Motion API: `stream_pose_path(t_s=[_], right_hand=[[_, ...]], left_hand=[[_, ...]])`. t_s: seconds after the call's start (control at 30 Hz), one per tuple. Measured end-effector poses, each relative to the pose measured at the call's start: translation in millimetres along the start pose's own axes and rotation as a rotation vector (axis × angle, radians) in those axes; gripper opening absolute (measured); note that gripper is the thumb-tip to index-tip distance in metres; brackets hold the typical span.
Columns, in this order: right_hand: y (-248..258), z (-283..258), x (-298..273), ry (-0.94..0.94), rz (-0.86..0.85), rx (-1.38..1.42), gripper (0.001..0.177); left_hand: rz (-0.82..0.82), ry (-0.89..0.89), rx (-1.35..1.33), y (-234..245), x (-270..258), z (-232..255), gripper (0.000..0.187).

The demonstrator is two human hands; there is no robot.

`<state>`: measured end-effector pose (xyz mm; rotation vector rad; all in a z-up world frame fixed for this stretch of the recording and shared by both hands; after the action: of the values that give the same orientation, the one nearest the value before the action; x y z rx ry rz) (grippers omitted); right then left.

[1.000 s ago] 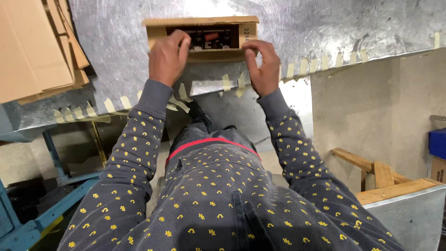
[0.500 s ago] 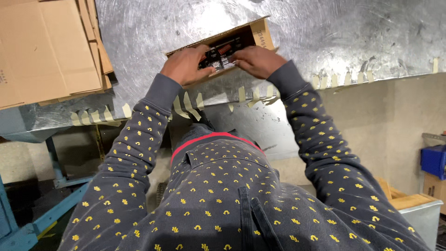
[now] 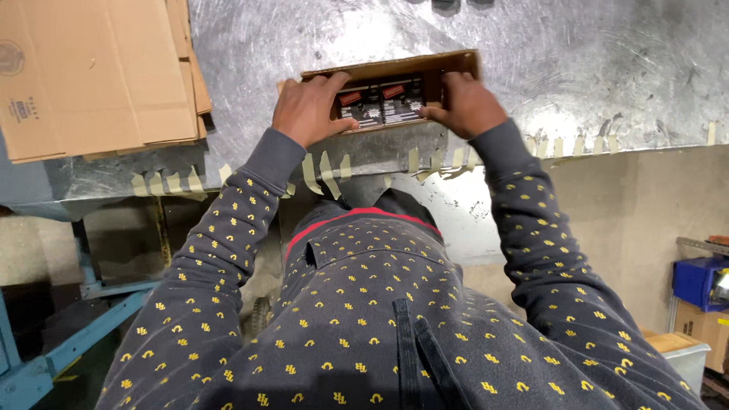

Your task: The person picks up and opens various cardboard boxes, places smaller boxes and white bottles inside them, and seals the larger boxes using strips of tape.

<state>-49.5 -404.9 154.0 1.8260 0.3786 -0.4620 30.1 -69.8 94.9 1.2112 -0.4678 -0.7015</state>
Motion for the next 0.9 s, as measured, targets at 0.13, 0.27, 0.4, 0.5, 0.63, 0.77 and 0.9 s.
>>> stream_pose_path(t_s=[0.13,0.27,0.4,0.5,0.63,0.77,0.9], right_hand=[[9.8,17.5,6.0,-0.113,-0.04,-0.031,0.093],[13.1,-11.7,19.6,-0.091,-0.112,-0.103,0.081],[9.8,-42.2,54.1,-0.146,-0.268,-0.092,0.078],[-7.9,-31.4,91.0,-0.191,-0.393,-0.081,0.095],[-37.2,-10.9,139.7,-0.051,-0.46,-0.165,0.09],[-93.8,18.8,177.8,0.009,-0.43,-0.24,0.064],[-107.3,28.2,174.4,0.038,-0.466,-0.302,0.095]], left_hand=[[-0.149,0.03,-0.108,-7.8,6.5,1.5,0.096],[-0.566,0.129,-0.143,-45.6,39.0,1.1,0.08],[-0.773,0.229,-0.139,-114.7,69.5,-11.9,0.084],[-0.726,0.205,-0.143,-167.6,82.3,-30.6,0.073],[-0.597,0.257,-0.329,-131.8,68.6,-28.8,0.069],[-0.513,0.212,-0.402,-86.8,51.9,-10.9,0.054],[-0.492,0.191,-0.405,-88.4,36.6,-3.0,0.061]])
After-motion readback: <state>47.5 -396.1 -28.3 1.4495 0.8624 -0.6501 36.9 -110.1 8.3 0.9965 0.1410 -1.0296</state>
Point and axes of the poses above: each hand's wrist, its own x-axis towards the middle knuckle, its own y-axis out of the back of the hand, z = x × y, the point moved 3 cm from there along x, towards the middle knuckle, and after that the axes turned 5 degrees about -z, right-handed, at the moved point
